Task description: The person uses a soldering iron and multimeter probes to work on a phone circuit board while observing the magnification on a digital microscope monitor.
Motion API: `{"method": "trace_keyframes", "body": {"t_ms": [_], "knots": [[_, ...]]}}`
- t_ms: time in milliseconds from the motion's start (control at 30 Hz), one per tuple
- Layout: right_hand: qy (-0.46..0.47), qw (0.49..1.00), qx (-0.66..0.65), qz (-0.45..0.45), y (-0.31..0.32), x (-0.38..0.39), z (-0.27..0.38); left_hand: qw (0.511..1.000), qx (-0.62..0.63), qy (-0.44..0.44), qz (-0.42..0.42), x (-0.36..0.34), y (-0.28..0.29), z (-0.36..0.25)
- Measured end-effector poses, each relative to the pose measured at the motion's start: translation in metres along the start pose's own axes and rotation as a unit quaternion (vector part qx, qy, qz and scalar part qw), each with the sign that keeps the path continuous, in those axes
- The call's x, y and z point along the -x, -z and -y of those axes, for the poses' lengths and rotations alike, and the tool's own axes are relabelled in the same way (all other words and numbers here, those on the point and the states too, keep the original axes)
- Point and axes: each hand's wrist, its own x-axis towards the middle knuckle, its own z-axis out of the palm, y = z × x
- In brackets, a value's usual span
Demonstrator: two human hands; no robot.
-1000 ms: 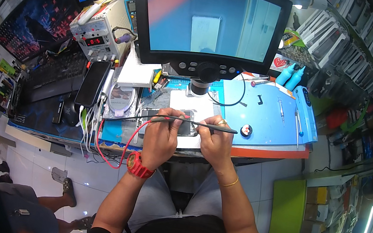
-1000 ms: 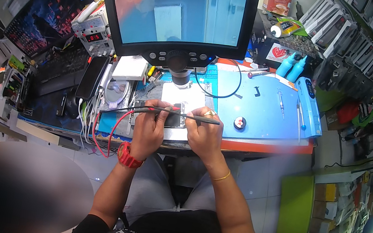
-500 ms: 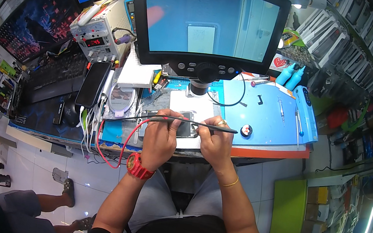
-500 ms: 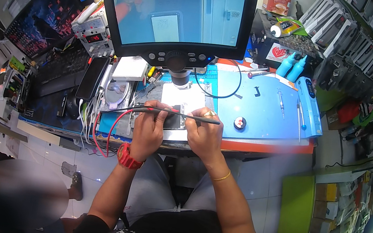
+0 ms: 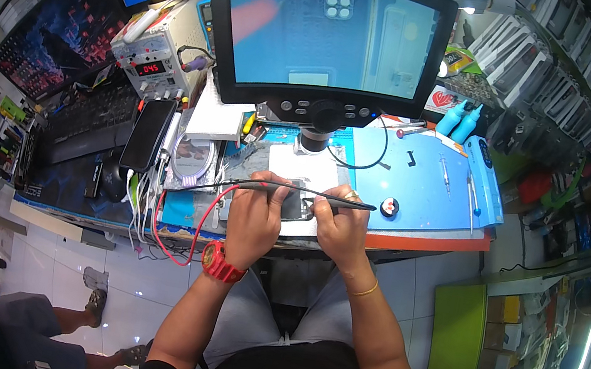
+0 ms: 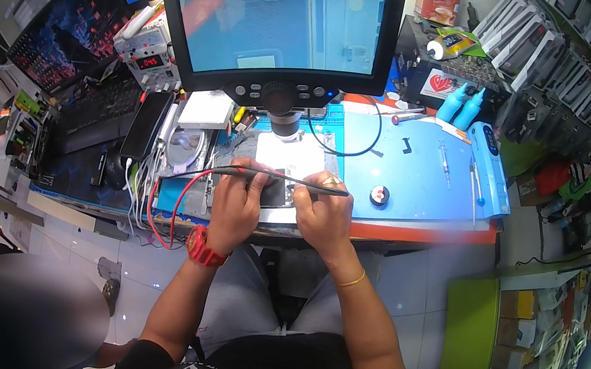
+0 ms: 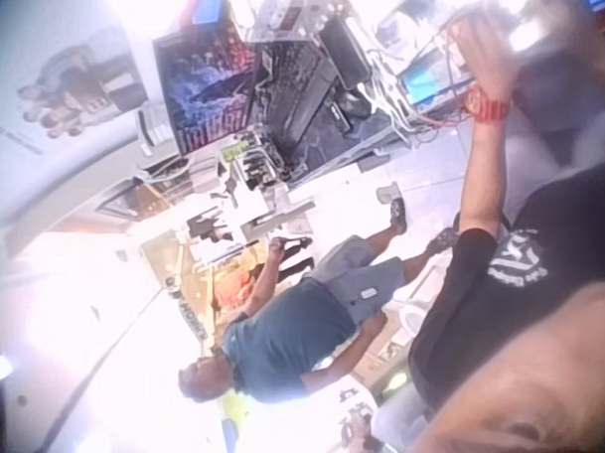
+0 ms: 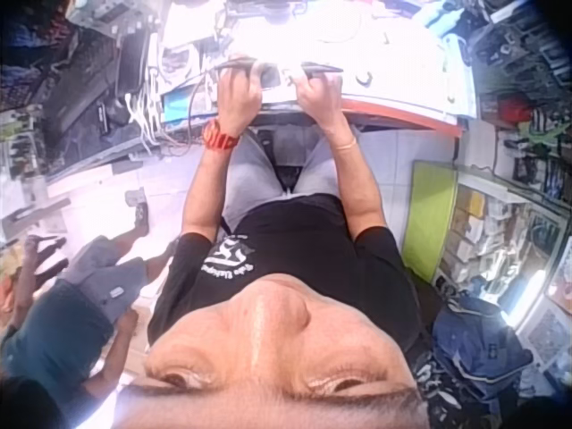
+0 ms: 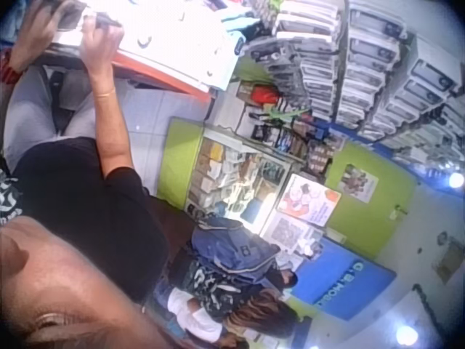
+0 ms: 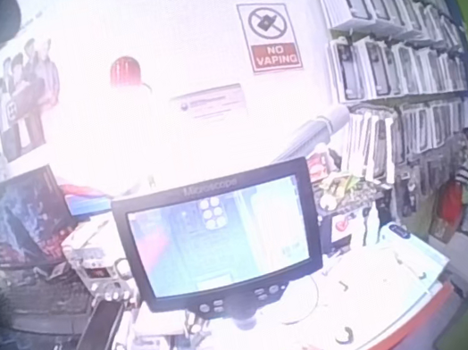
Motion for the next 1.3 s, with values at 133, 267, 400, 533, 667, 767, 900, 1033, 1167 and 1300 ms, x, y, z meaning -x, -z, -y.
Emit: {"method": "trace_keyframes", "body": {"t_ms": [133, 267, 400, 533, 667, 767, 900, 1033, 1167, 1300], "knots": [[0.021, 1.0, 0.02, 0.003, 0.0006, 0.0, -0.0024, 1.0, -0.005, -0.006, -0.004, 0.0, -0.0011, 0.0004], [0.004, 1.0, 0.003, -0.002, -0.0002, 0.0001, -0.0001, 1.0, -0.005, -0.002, -0.004, -0.0004, -0.0009, -0.0016], [0.03, 0.999, 0.036, 0.004, 0.0007, -0.0002, -0.0025, 1.0, 0.0, 0.0, -0.005, 0.0003, -0.0013, -0.0004], [0.034, 0.999, 0.04, 0.003, 0.0009, 0.0001, -0.004, 1.0, -0.001, 0.007, -0.003, 0.0006, -0.0013, -0.0028], [0.04, 0.998, 0.045, 0.005, 0.001, -0.0003, -0.0035, 1.0, 0.001, 0.008, -0.003, 0.0009, -0.0017, -0.0019], [0.044, 0.998, 0.045, 0.006, 0.0009, -0.0002, -0.0044, 1.0, -0.001, 0.001, -0.008, 0.0012, -0.0018, -0.0015], [0.046, 0.998, 0.042, 0.007, 0.001, 0.0001, -0.0049, 1.0, -0.002, -0.003, -0.009, 0.0011, -0.0022, -0.0015], [0.017, 1.0, 0.02, 0.001, -0.0003, 0.001, -0.0035, 1.0, -0.001, 0.003, -0.004, 0.0014, -0.0025, -0.0015], [0.017, 1.0, 0.017, -0.001, -0.0004, 0.0009, -0.0026, 1.0, -0.006, -0.005, -0.01, 0.0011, -0.002, -0.0027], [0.006, 1.0, 0.004, -0.007, -0.0007, 0.0004, -0.0004, 1.0, -0.004, -0.005, -0.01, 0.0012, -0.0024, -0.001]]}}
